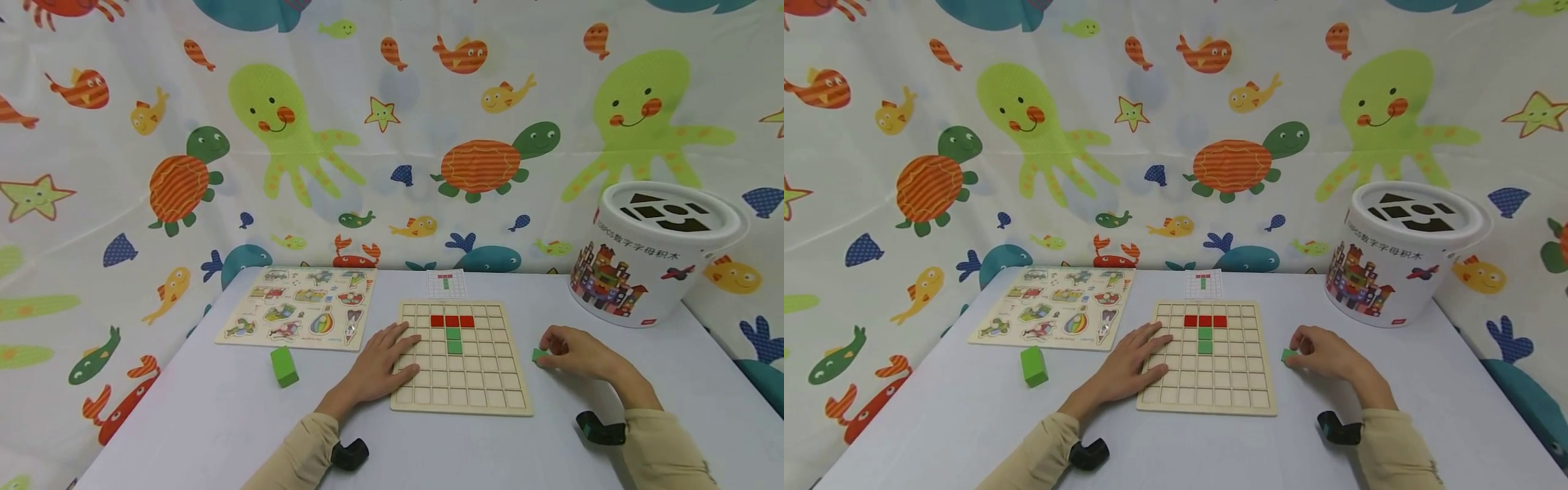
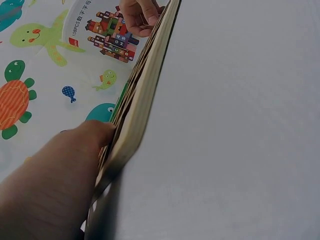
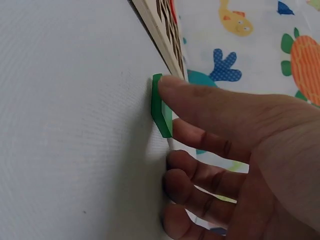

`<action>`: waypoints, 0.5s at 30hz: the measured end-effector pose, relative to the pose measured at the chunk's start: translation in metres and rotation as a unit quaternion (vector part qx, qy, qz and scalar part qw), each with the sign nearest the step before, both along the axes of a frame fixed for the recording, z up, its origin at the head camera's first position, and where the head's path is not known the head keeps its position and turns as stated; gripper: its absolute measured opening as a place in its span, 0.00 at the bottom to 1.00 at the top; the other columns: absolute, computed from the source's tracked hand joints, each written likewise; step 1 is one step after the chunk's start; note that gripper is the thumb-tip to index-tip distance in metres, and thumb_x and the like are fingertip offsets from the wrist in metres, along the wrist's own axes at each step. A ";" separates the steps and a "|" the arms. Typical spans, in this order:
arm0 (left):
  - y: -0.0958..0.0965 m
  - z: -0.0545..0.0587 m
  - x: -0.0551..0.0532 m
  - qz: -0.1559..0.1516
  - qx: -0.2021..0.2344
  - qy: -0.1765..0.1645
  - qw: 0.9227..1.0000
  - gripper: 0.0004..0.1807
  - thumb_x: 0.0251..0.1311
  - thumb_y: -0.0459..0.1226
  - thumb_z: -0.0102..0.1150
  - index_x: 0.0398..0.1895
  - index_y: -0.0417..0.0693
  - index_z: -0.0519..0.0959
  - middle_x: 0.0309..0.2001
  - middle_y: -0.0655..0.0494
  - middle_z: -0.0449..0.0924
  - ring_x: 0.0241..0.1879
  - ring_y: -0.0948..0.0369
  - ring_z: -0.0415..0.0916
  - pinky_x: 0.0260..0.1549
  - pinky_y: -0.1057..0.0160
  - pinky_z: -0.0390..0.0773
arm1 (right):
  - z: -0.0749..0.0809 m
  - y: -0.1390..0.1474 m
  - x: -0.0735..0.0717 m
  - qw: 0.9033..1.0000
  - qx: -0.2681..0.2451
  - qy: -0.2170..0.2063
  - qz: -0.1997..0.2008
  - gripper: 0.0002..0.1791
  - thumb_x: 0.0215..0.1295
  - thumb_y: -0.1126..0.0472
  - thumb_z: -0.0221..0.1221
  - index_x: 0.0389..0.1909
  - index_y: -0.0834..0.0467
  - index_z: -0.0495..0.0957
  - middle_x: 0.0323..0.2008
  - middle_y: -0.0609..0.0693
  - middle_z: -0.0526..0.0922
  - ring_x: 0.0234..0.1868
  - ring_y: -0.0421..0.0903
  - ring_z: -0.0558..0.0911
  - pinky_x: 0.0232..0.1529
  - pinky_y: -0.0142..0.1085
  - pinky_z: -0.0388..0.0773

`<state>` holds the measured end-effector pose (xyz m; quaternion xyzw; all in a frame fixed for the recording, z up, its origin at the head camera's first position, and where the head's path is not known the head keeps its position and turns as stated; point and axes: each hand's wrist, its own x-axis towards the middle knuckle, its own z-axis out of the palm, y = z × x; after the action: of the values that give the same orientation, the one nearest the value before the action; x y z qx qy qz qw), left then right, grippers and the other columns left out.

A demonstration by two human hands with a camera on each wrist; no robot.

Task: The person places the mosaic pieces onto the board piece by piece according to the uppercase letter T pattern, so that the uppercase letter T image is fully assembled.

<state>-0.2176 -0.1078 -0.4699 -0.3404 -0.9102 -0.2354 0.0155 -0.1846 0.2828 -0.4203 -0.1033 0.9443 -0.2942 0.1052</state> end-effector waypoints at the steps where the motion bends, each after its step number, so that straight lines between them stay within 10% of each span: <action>1: 0.000 0.000 0.000 0.000 0.001 0.001 1.000 0.30 0.65 0.56 0.47 0.69 0.60 0.62 0.73 0.50 0.53 0.74 0.50 0.46 0.70 0.44 0.49 | 0.000 0.000 0.000 1.000 0.003 0.000 -0.001 0.19 0.54 0.50 0.67 0.38 0.58 0.74 0.30 0.48 0.73 0.32 0.43 0.69 0.30 0.33 0.66; 15: 0.000 -0.001 0.000 0.000 0.002 0.005 1.000 0.30 0.65 0.55 0.48 0.69 0.60 0.63 0.73 0.50 0.53 0.74 0.50 0.47 0.70 0.45 0.50 | 0.000 -0.007 0.002 0.998 0.038 0.036 -0.033 0.14 0.54 0.54 0.66 0.33 0.59 0.75 0.27 0.47 0.75 0.29 0.42 0.70 0.27 0.32 0.68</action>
<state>-0.2175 -0.1075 -0.4705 -0.3413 -0.9096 -0.2361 0.0206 -0.1826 0.2754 -0.4206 -0.0787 0.9609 -0.2571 0.0656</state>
